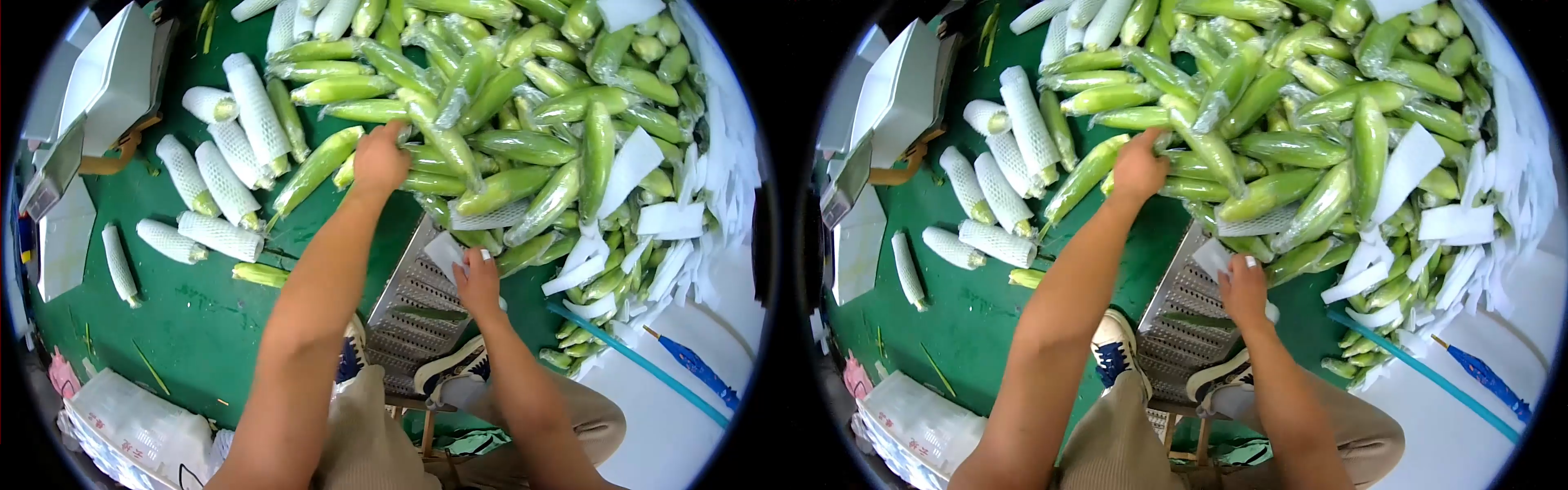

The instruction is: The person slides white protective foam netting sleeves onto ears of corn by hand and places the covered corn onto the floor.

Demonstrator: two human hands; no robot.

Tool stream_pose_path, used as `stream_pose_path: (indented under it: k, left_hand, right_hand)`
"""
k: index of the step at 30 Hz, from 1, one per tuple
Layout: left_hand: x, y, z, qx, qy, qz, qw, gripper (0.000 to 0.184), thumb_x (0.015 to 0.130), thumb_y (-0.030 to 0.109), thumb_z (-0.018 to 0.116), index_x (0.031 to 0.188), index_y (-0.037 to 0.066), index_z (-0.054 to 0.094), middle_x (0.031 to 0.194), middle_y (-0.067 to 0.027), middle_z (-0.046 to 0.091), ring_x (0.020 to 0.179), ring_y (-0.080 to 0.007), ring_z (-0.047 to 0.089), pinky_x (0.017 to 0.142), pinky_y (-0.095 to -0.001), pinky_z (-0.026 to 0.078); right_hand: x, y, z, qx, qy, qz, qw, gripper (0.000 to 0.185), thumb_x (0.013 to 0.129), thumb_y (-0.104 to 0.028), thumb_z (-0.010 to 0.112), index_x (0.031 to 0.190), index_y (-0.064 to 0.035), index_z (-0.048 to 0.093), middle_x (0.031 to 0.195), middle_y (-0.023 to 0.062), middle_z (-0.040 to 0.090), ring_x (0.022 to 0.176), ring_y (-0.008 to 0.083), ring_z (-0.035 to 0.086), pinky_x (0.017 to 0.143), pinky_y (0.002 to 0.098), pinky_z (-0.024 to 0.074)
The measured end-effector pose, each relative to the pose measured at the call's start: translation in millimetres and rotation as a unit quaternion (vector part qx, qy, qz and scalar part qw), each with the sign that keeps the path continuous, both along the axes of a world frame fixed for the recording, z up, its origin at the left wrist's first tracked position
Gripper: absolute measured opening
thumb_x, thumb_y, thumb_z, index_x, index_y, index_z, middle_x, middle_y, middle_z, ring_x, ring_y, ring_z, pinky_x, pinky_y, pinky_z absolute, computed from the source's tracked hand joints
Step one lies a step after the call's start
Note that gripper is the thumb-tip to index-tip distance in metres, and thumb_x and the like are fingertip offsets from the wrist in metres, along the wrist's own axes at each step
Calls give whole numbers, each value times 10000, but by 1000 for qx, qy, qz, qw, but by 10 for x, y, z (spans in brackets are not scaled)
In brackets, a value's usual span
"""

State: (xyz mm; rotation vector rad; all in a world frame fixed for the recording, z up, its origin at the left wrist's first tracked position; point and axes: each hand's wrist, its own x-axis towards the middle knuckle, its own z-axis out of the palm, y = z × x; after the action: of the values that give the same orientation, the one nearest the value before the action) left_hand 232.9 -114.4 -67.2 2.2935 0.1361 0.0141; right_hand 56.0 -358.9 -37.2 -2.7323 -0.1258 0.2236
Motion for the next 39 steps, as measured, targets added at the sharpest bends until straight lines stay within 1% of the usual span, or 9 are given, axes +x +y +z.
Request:
stream_pose_path:
  k: [4, 8, 11, 16, 20, 24, 25, 32, 39]
  left_hand:
    - [-761, 302, 523, -131, -183, -24, 974, 169, 798, 120, 704, 896, 66, 578, 897, -131, 613, 838, -364, 622, 712, -422, 510]
    - [-1613, 712, 556, -155, -151, -66, 974, 202, 909, 172, 671, 1058, 42, 634, 823, -124, 620, 669, -316, 612, 627, -381, 504]
    - [-1852, 652, 797, -332, -42, 117, 935, 256, 957, 83, 576, 1191, -13, 613, 925, -116, 627, 738, -241, 583, 699, -341, 488]
    - [-1914, 801, 893, -186, -66, -30, 980, 363, 875, 73, 665, 1233, 26, 636, 906, -109, 632, 899, -273, 582, 834, -385, 465]
    - [-1974, 691, 766, -252, -75, 123, 957, 163, 855, 96, 706, 1005, 35, 724, 888, -106, 676, 855, -259, 600, 805, -375, 464]
    - [-1898, 717, 763, -251, -56, 78, 963, 121, 858, 52, 682, 977, 35, 671, 877, -102, 638, 841, -275, 600, 833, -406, 476]
    - [-1885, 722, 768, -247, -38, 96, 964, 117, 856, 44, 677, 971, 36, 656, 871, -103, 627, 837, -282, 599, 853, -416, 482]
    - [-1776, 888, 743, -213, -67, -34, 974, 151, 834, 49, 689, 968, 40, 620, 865, -104, 595, 843, -317, 591, 1034, -476, 449]
    - [-1729, 945, 853, 9, -125, -20, 992, 122, 801, 120, 733, 900, 106, 663, 922, -18, 666, 869, -236, 563, 796, -371, 407]
  right_hand:
    - [-82, 477, 340, 333, 94, -151, 926, 248, 854, -41, 669, 1036, -56, 501, 905, 76, 555, 831, 191, 577, 714, 332, 469]
    - [-10, 1071, 390, 517, 160, -119, 832, 502, 870, 37, 622, 1319, -72, 424, 1102, 59, 525, 950, 132, 554, 828, 289, 463]
    - [19, 1345, 448, 568, 206, -82, 792, 527, 862, 45, 615, 1346, -75, 445, 1128, 50, 531, 1008, 139, 556, 859, 296, 466]
    - [171, 1562, 748, 663, 296, -54, 685, 535, 875, 24, 577, 1384, -55, 435, 1221, 64, 543, 1125, 147, 535, 971, 306, 438]
    - [180, 1531, 695, 765, 456, -114, 441, 543, 943, -34, 536, 1455, -36, 358, 1229, 62, 514, 1085, 157, 551, 943, 338, 466]
    - [164, 1634, 598, 617, 284, -52, 732, 360, 877, -86, 723, 1174, -33, 526, 1032, 55, 536, 902, 172, 553, 815, 358, 487]
    - [264, 1597, 615, 416, 20, 103, 904, 280, 808, -103, 795, 959, -45, 566, 994, 85, 549, 908, 225, 555, 825, 376, 479]
    - [410, 1597, 643, 471, 121, 87, 869, 323, 763, -111, 832, 941, -59, 568, 1020, 101, 614, 914, 264, 584, 805, 373, 476]
    - [394, 1547, 685, 414, -65, 192, 887, 247, 718, -65, 783, 752, -46, 540, 995, 104, 616, 956, 304, 562, 790, 397, 470]
